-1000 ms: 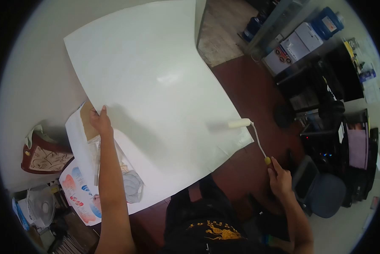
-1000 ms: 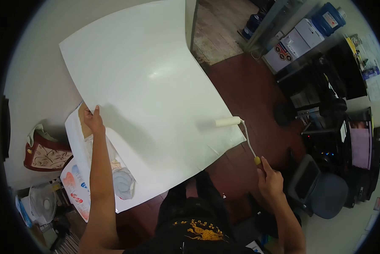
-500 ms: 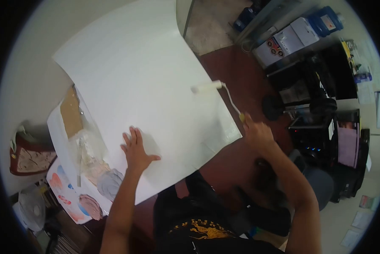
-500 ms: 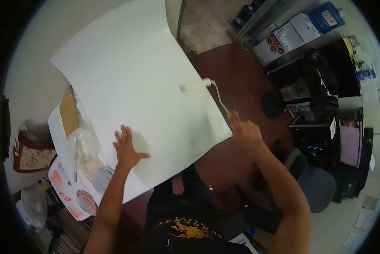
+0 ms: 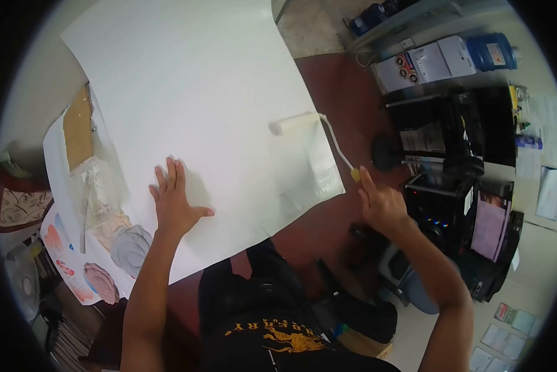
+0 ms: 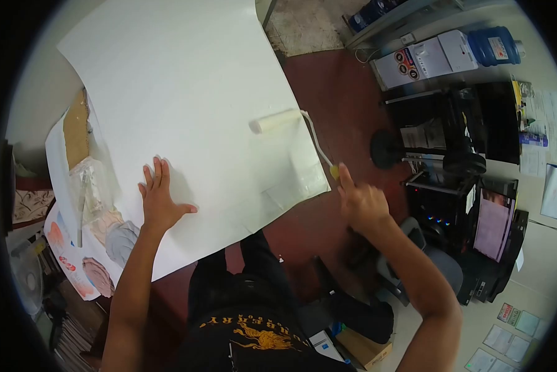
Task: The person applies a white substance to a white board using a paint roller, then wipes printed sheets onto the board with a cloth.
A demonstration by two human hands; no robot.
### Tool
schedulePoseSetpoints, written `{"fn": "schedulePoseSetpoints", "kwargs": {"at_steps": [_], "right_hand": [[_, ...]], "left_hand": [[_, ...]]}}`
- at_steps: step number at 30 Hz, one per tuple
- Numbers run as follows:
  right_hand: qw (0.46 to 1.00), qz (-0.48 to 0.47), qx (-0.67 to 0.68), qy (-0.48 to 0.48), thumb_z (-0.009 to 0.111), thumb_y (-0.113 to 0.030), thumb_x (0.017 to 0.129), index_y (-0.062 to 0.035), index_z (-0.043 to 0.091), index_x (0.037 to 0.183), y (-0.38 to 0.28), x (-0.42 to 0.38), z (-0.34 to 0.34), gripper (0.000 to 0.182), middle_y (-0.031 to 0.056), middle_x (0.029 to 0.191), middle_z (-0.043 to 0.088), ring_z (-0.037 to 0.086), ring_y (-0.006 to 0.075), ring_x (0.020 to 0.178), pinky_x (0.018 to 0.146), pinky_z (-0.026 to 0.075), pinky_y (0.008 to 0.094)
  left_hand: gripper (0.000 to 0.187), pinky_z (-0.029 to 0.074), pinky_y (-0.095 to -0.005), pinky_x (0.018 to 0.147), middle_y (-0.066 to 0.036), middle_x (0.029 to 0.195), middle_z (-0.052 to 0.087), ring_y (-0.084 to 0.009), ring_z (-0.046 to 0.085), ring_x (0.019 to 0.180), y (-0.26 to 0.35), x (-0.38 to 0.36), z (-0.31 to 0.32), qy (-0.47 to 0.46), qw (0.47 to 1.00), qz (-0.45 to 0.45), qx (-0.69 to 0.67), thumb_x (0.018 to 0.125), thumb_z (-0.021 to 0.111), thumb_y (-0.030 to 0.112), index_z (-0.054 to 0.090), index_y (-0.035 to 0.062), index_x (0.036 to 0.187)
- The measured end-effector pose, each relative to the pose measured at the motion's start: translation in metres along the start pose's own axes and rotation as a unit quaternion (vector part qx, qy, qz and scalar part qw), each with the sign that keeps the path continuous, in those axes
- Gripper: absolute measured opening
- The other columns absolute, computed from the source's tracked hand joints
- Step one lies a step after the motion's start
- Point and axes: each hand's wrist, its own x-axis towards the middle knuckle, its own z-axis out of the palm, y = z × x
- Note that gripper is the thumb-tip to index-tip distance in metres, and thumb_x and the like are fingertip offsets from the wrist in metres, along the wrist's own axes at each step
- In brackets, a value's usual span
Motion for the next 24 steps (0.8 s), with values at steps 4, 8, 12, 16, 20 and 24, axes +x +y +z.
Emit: {"fn": "schedulePoseSetpoints", "kwargs": {"at_steps": [4, 8, 12, 16, 20, 24], "right_hand": [[0.997, 0.022, 0.057, -0.044, 0.063, -0.015, 0.091, -0.007, 0.043, 0.148, 0.0, -0.096, 0.012, 0.06, 0.0184, 0.07, 0.066, 0.067, 0.0384, 0.063, 0.055, 0.054, 0.0517], [0.994, 0.077, 0.08, -0.024, 0.063, -0.013, 0.09, -0.0054, 0.045, 0.145, -0.042, -0.075, 0.007, 0.058, 0.0197, 0.07, 0.065, 0.065, 0.0405, 0.061, 0.057, 0.053, 0.0517], [0.982, 0.143, 0.124, 0.006, 0.063, -0.013, 0.09, -0.0013, 0.048, 0.14, -0.099, -0.046, 0.023, 0.053, 0.0221, 0.073, 0.066, 0.065, 0.0432, 0.064, 0.06, 0.053, 0.0524], [0.958, 0.171, 0.232, 0.007, 0.064, -0.01, 0.088, 0.0052, 0.047, 0.141, -0.161, -0.126, 0.025, 0.057, 0.0268, 0.081, 0.067, 0.067, 0.0448, 0.072, 0.064, 0.055, 0.0511], [0.963, 0.177, 0.2, 0.044, 0.064, -0.009, 0.088, 0.0049, 0.045, 0.142, -0.184, -0.123, 0.041, 0.059, 0.0251, 0.08, 0.067, 0.068, 0.0432, 0.07, 0.062, 0.054, 0.0507], [0.965, 0.209, 0.154, -0.014, 0.064, -0.009, 0.088, 0.0011, 0.043, 0.146, -0.196, -0.082, 0.022, 0.062, 0.0218, 0.077, 0.067, 0.067, 0.0418, 0.066, 0.059, 0.053, 0.0501]], "left_hand": [[0.139, 0.005, -0.0643, 0.119, -0.012, 0.168, 0.004, -0.0386, -0.001, 0.154, -0.013, -0.003, 0.01, 0.034, 0.999, 0.027, -0.029, 0.056, 0.092, 0.046, 0.008, 0.0084, 0.16], [0.139, -0.001, -0.0603, 0.12, -0.01, 0.169, 0.004, -0.0355, -0.003, 0.155, -0.009, -0.004, 0.011, 0.042, 0.998, 0.023, -0.051, 0.056, 0.093, 0.044, 0.009, 0.0105, 0.161], [0.139, -0.001, -0.06, 0.119, -0.01, 0.169, 0.005, -0.0356, -0.001, 0.155, -0.017, -0.005, 0.012, 0.057, 0.995, 0.043, -0.067, 0.056, 0.092, 0.046, 0.009, 0.0106, 0.161], [0.137, 0.0, -0.0621, 0.118, -0.011, 0.168, 0.007, -0.0371, 0.001, 0.154, -0.023, -0.006, 0.016, 0.083, 0.991, 0.065, -0.086, 0.058, 0.092, 0.046, 0.009, 0.0081, 0.16], [0.139, 0.001, -0.0619, 0.118, -0.015, 0.168, 0.008, -0.0371, 0.002, 0.154, -0.028, -0.004, 0.018, 0.099, 0.983, 0.07, -0.137, 0.059, 0.092, 0.045, 0.006, 0.0054, 0.16], [0.138, 0.0, -0.0613, 0.118, -0.017, 0.167, 0.008, -0.0367, 0.002, 0.154, -0.033, -0.006, 0.023, 0.094, 0.98, 0.073, -0.162, 0.06, 0.091, 0.045, 0.005, 0.0041, 0.159]]}}
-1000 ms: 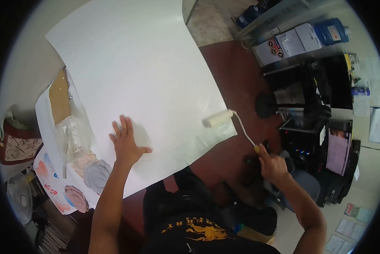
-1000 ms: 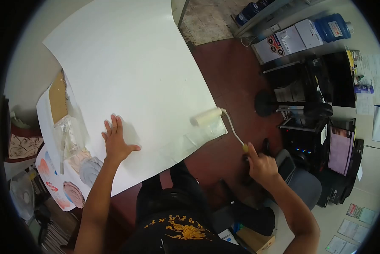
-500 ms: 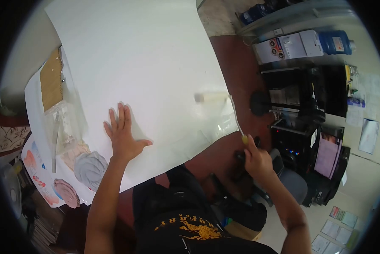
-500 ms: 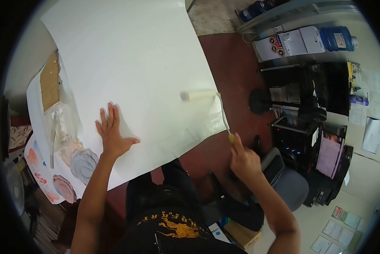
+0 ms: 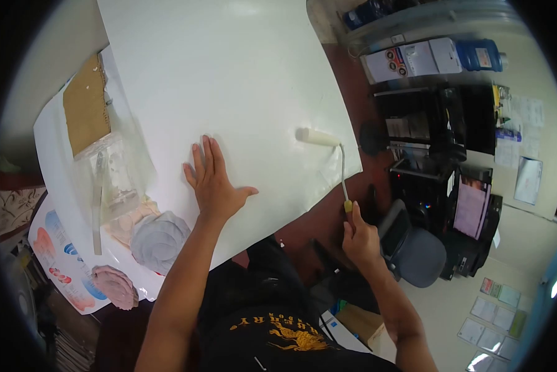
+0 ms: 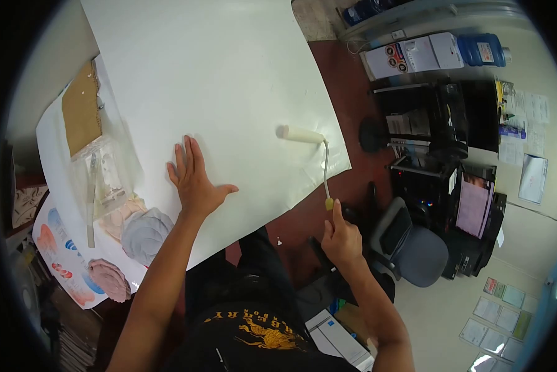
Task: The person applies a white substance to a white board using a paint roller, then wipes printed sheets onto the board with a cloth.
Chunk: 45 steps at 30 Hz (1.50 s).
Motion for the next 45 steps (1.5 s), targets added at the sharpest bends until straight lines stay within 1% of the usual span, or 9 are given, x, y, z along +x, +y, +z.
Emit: {"fn": "schedulePoseSetpoints", "kwargs": {"at_steps": [3, 5, 8, 12, 15, 18, 22, 32, 45], "right_hand": [[0.999, -0.05, -0.011, -0.011, 0.064, -0.007, 0.087, -0.0004, 0.042, 0.147, 0.017, -0.052, 0.001, 0.064, 0.0201, 0.076, 0.067, 0.067, 0.041, 0.065, 0.059, 0.054, 0.0499], [0.999, -0.044, -0.023, -0.022, 0.062, -0.005, 0.088, 0.0029, 0.048, 0.142, 0.003, -0.057, -0.009, 0.057, 0.0251, 0.09, 0.07, 0.069, 0.0434, 0.079, 0.067, 0.057, 0.0463], [0.994, -0.079, -0.074, 0.001, 0.065, -0.01, 0.087, 0.0007, 0.042, 0.145, 0.0, 0.0, -0.013, 0.063, 0.0197, 0.072, 0.066, 0.065, 0.0402, 0.062, 0.058, 0.052, 0.052], [0.988, -0.094, -0.116, -0.029, 0.064, -0.01, 0.087, -0.0028, 0.043, 0.146, 0.007, -0.006, -0.024, 0.063, 0.0191, 0.071, 0.065, 0.065, 0.04, 0.062, 0.058, 0.052, 0.0528], [0.986, -0.093, -0.116, -0.072, 0.064, -0.008, 0.087, -0.0006, 0.045, 0.144, 0.017, -0.018, -0.043, 0.061, 0.0221, 0.087, 0.07, 0.068, 0.042, 0.075, 0.066, 0.054, 0.0501], [0.977, -0.123, -0.17, -0.045, 0.065, -0.009, 0.086, -0.0041, 0.042, 0.148, 0.004, 0.043, -0.043, 0.066, 0.0203, 0.082, 0.069, 0.069, 0.0398, 0.073, 0.066, 0.055, 0.0479], [0.974, -0.143, -0.174, -0.024, 0.064, -0.016, 0.089, -0.0085, 0.043, 0.148, 0.009, 0.041, -0.039, 0.063, 0.0158, 0.071, 0.064, 0.066, 0.0383, 0.063, 0.059, 0.055, 0.0482], [0.979, -0.138, -0.147, -0.031, 0.066, -0.013, 0.088, -0.0116, 0.045, 0.148, 0.061, -0.012, -0.038, 0.064, 0.015, 0.071, 0.063, 0.065, 0.0369, 0.061, 0.057, 0.053, 0.0489], [0.987, -0.091, -0.131, -0.014, 0.065, -0.012, 0.088, -0.0121, 0.047, 0.145, 0.054, -0.014, -0.029, 0.06, 0.015, 0.077, 0.066, 0.066, 0.0379, 0.067, 0.061, 0.052, 0.05]], "left_hand": [[0.137, 0.0, -0.0608, 0.119, -0.017, 0.167, 0.007, -0.0363, 0.002, 0.154, 0.002, 0.004, -0.005, -0.018, 1.0, -0.007, -0.006, 0.061, 0.09, 0.047, 0.005, 0.0029, 0.159], [0.137, -0.001, -0.0606, 0.119, -0.016, 0.167, 0.007, -0.0361, 0.001, 0.154, -0.002, 0.002, -0.006, -0.022, 1.0, -0.009, -0.003, 0.061, 0.09, 0.049, 0.005, 0.0022, 0.159], [0.136, 0.0, -0.0608, 0.119, -0.016, 0.167, 0.007, -0.0359, 0.001, 0.154, -0.004, 0.004, -0.003, -0.014, 1.0, 0.003, -0.004, 0.063, 0.089, 0.05, 0.005, 0.0022, 0.159], [0.135, 0.001, -0.0616, 0.119, -0.016, 0.167, 0.009, -0.0365, 0.002, 0.154, -0.004, 0.004, -0.006, -0.014, 1.0, 0.006, -0.016, 0.062, 0.089, 0.05, 0.007, 0.0028, 0.159], [0.137, 0.002, -0.0621, 0.119, -0.016, 0.167, 0.01, -0.0368, 0.003, 0.154, -0.007, 0.004, -0.004, -0.001, 1.0, 0.004, -0.015, 0.061, 0.09, 0.05, 0.007, 0.0028, 0.159], [0.138, 0.003, -0.0627, 0.118, -0.016, 0.166, 0.011, -0.037, 0.004, 0.154, -0.005, 0.004, -0.003, 0.003, 1.0, 0.011, -0.007, 0.06, 0.09, 0.05, 0.006, 0.0029, 0.159], [0.14, 0.005, -0.0638, 0.118, -0.015, 0.167, 0.011, -0.0375, 0.005, 0.154, -0.005, 0.002, -0.001, 0.007, 1.0, 0.012, 0.007, 0.059, 0.091, 0.05, 0.006, 0.0028, 0.159], [0.14, 0.0, -0.0616, 0.119, -0.015, 0.167, 0.008, -0.0363, 0.003, 0.154, -0.007, 0.002, 0.003, 0.012, 1.0, 0.018, 0.002, 0.06, 0.09, 0.05, 0.004, 0.0046, 0.159], [0.14, -0.002, -0.0592, 0.119, -0.014, 0.168, 0.005, -0.0354, 0.001, 0.154, -0.005, -0.001, 0.0, 0.005, 1.0, 0.011, 0.022, 0.061, 0.089, 0.052, 0.001, 0.0057, 0.16]]}}
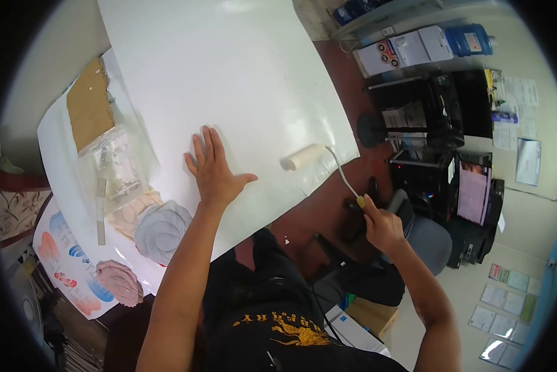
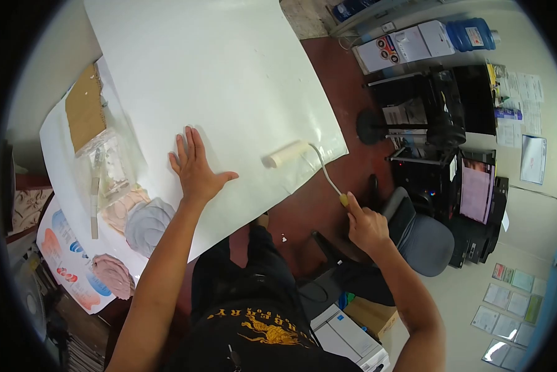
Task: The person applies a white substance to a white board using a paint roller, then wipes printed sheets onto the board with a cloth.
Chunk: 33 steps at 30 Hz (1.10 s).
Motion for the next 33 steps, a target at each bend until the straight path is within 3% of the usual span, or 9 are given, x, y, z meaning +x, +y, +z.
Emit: {"fn": "schedulePoseSetpoints", "kwargs": {"at_steps": [4, 9, 12, 17, 20, 24, 30, 33], "right_hand": [[0.996, 0.025, 0.049, 0.067, 0.065, -0.012, 0.088, -0.0121, 0.046, 0.146, -0.036, 0.022, 0.02, 0.061, 0.0165, 0.079, 0.067, 0.066, 0.0395, 0.069, 0.063, 0.052, 0.0512], [0.996, 0.085, 0.033, -0.02, 0.065, -0.012, 0.086, -0.013, 0.047, 0.145, -0.032, -0.039, 0.025, 0.061, 0.017, 0.081, 0.069, 0.067, 0.0403, 0.07, 0.063, 0.054, 0.0509], [0.989, 0.128, 0.067, 0.018, 0.066, -0.013, 0.086, -0.0142, 0.048, 0.145, -0.051, -0.033, 0.03, 0.062, 0.0175, 0.078, 0.069, 0.067, 0.0406, 0.069, 0.062, 0.054, 0.0514], [0.952, 0.224, 0.151, 0.141, 0.062, -0.021, 0.089, -0.0131, 0.057, 0.135, -0.073, 0.081, 0.044, 0.047, 0.0212, 0.082, 0.069, 0.067, 0.0446, 0.074, 0.069, 0.053, 0.0546], [0.962, 0.211, 0.121, 0.124, 0.061, -0.021, 0.09, -0.0137, 0.058, 0.134, -0.067, 0.079, 0.015, 0.045, 0.0217, 0.085, 0.07, 0.067, 0.045, 0.076, 0.071, 0.052, 0.0565], [0.964, 0.227, 0.117, 0.078, 0.059, -0.018, 0.091, -0.0149, 0.054, 0.136, -0.054, -0.023, 0.048, 0.046, 0.0209, 0.079, 0.069, 0.068, 0.0442, 0.074, 0.068, 0.053, 0.0566], [0.947, 0.243, 0.114, 0.175, 0.064, -0.021, 0.088, -0.0126, 0.05, 0.142, -0.038, 0.067, 0.054, 0.057, 0.0236, 0.082, 0.07, 0.068, 0.0462, 0.075, 0.07, 0.054, 0.0575], [0.953, 0.258, 0.11, 0.119, 0.064, -0.02, 0.088, -0.0089, 0.051, 0.141, -0.051, 0.036, 0.054, 0.055, 0.0248, 0.084, 0.07, 0.067, 0.0475, 0.076, 0.071, 0.054, 0.0582]], "left_hand": [[0.14, -0.002, -0.0594, 0.119, -0.015, 0.168, 0.005, -0.0356, 0.001, 0.154, 0.003, 0.0, -0.001, 0.001, 1.0, 0.007, 0.008, 0.061, 0.089, 0.053, 0.002, 0.0049, 0.16], [0.14, -0.002, -0.06, 0.119, -0.017, 0.168, 0.006, -0.0368, 0.001, 0.154, 0.002, 0.0, 0.0, 0.004, 1.0, 0.008, 0.005, 0.06, 0.09, 0.051, 0.004, 0.0034, 0.159], [0.138, -0.002, -0.0611, 0.119, -0.019, 0.167, 0.008, -0.0383, 0.0, 0.154, 0.006, 0.001, -0.003, 0.003, 1.0, 0.014, -0.004, 0.06, 0.09, 0.05, 0.006, 0.0009, 0.158], [0.139, -0.002, -0.0617, 0.119, -0.018, 0.167, 0.006, -0.0393, 0.001, 0.153, 0.005, 0.001, 0.0, 0.009, 1.0, 0.02, 0.01, 0.061, 0.09, 0.049, 0.004, 0.0012, 0.158], [0.139, -0.001, -0.062, 0.118, -0.018, 0.167, 0.006, -0.0393, 0.002, 0.153, 0.003, -0.001, 0.002, 0.01, 0.999, 0.027, 0.015, 0.061, 0.09, 0.049, 0.003, 0.0015, 0.159], [0.14, -0.001, -0.059, 0.119, -0.017, 0.167, 0.005, -0.0369, 0.001, 0.154, 0.005, 0.0, -0.002, -0.001, 1.0, 0.011, 0.015, 0.06, 0.09, 0.051, 0.003, 0.0023, 0.159], [0.14, -0.001, -0.0597, 0.119, -0.017, 0.168, 0.004, -0.0368, 0.001, 0.154, 0.001, 0.0, 0.004, 0.017, 0.999, 0.033, 0.018, 0.061, 0.09, 0.052, 0.003, 0.0026, 0.159], [0.14, -0.001, -0.0603, 0.118, -0.017, 0.168, 0.004, -0.0371, 0.001, 0.154, 0.003, 0.0, 0.001, 0.0, 1.0, 0.02, 0.022, 0.061, 0.09, 0.052, 0.003, 0.0026, 0.159]]}}
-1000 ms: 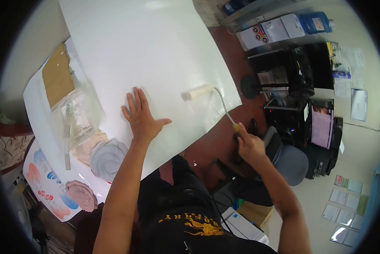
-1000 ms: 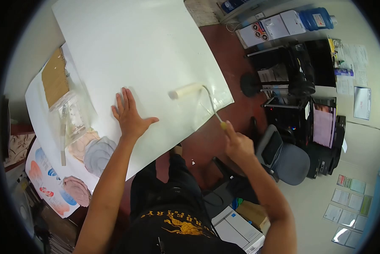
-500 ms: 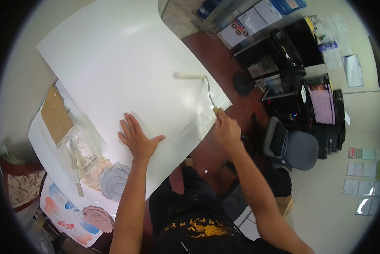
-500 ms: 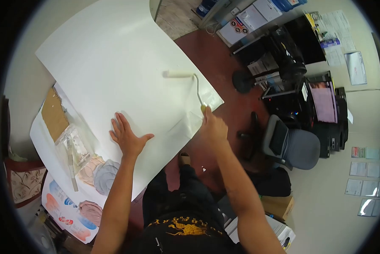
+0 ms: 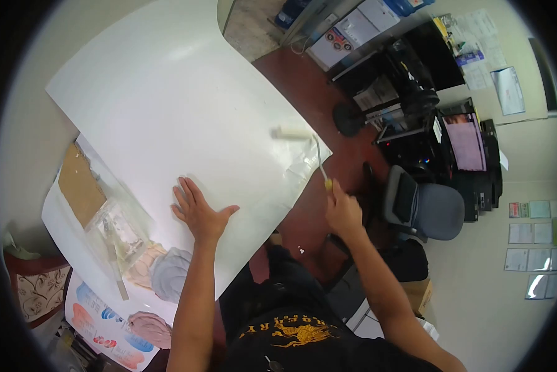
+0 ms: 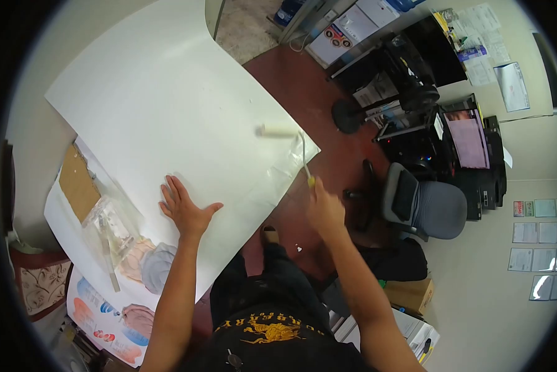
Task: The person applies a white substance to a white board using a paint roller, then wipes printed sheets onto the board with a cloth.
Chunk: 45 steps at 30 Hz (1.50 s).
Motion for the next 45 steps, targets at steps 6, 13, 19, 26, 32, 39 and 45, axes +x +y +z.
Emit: {"fn": "schedulePoseSetpoints", "kwargs": {"at_steps": [6, 13, 19, 26, 32, 39, 45], "right_hand": [[0.999, 0.025, 0.039, 0.002, 0.064, -0.017, 0.088, -0.0076, 0.055, 0.138, 0.001, 0.031, -0.011, 0.051, 0.0242, 0.091, 0.07, 0.067, 0.0463, 0.084, 0.076, 0.054, 0.0545], [0.998, 0.036, -0.025, -0.054, 0.064, -0.022, 0.089, -0.0124, 0.05, 0.144, 0.035, -0.02, -0.008, 0.057, 0.0253, 0.086, 0.07, 0.068, 0.0455, 0.079, 0.074, 0.055, 0.0541], [0.97, -0.241, 0.008, 0.021, 0.065, -0.02, 0.089, -0.0104, 0.053, 0.141, 0.023, 0.074, -0.066, 0.055, 0.0177, 0.073, 0.066, 0.066, 0.0388, 0.064, 0.061, 0.054, 0.0501], [0.914, -0.378, -0.128, -0.076, 0.061, -0.016, 0.091, -0.0067, 0.058, 0.136, -0.077, 0.173, -0.051, 0.046, 0.0205, 0.07, 0.065, 0.065, 0.0399, 0.06, 0.058, 0.053, 0.0521], [0.856, -0.491, -0.159, -0.03, 0.06, -0.007, 0.084, 0.0035, 0.05, 0.134, -0.19, 0.25, -0.065, 0.052, 0.0151, 0.07, 0.064, 0.066, 0.0315, 0.061, 0.056, 0.055, 0.0442], [0.868, -0.37, -0.275, -0.184, 0.059, -0.009, 0.088, -0.0016, 0.042, 0.142, -0.156, 0.209, -0.111, 0.057, 0.0255, 0.083, 0.068, 0.071, 0.0418, 0.075, 0.07, 0.057, 0.0522], [0.881, -0.433, -0.171, -0.083, 0.057, -0.008, 0.089, 0.0039, 0.052, 0.122, -0.256, 0.281, -0.067, 0.035, 0.0228, 0.081, 0.067, 0.069, 0.0411, 0.072, 0.067, 0.058, 0.0499]], "left_hand": [[0.141, 0.005, -0.0651, 0.117, -0.02, 0.166, 0.008, -0.0418, 0.006, 0.152, -0.005, -0.001, 0.006, 0.038, 0.999, 0.03, 0.005, 0.059, 0.09, 0.053, 0.006, 0.0006, 0.158], [0.143, 0.001, -0.0622, 0.118, -0.018, 0.167, 0.006, -0.0406, 0.004, 0.153, -0.004, 0.001, -0.002, 0.015, 1.0, 0.012, -0.012, 0.059, 0.09, 0.055, 0.003, 0.0025, 0.159], [0.136, 0.003, -0.063, 0.118, -0.018, 0.167, 0.008, -0.0408, 0.005, 0.153, 0.003, -0.003, -0.002, 0.02, 0.999, 0.008, 0.029, 0.065, 0.08, 0.067, 0.008, -0.0006, 0.158], [0.13, 0.009, -0.0681, 0.115, -0.02, 0.165, 0.014, -0.0415, 0.008, 0.152, 0.003, 0.002, 0.001, 0.01, 0.998, 0.0, 0.059, 0.067, 0.074, 0.072, 0.017, -0.0045, 0.156], [0.135, 0.012, -0.0699, 0.113, -0.021, 0.164, 0.015, -0.0442, 0.012, 0.151, 0.002, 0.004, 0.004, 0.011, 0.998, -0.006, 0.057, 0.061, 0.078, 0.073, 0.019, -0.0051, 0.155], [0.135, 0.011, -0.0697, 0.113, -0.02, 0.164, 0.017, -0.0442, 0.013, 0.151, -0.002, 0.003, 0.005, 0.025, 0.999, 0.002, 0.038, 0.061, 0.077, 0.074, 0.02, -0.0051, 0.154], [0.134, 0.013, -0.0695, 0.113, -0.021, 0.163, 0.019, -0.0441, 0.016, 0.15, -0.006, 0.001, 0.01, 0.05, 0.998, 0.011, 0.03, 0.059, 0.078, 0.074, 0.024, -0.006, 0.153]]}}
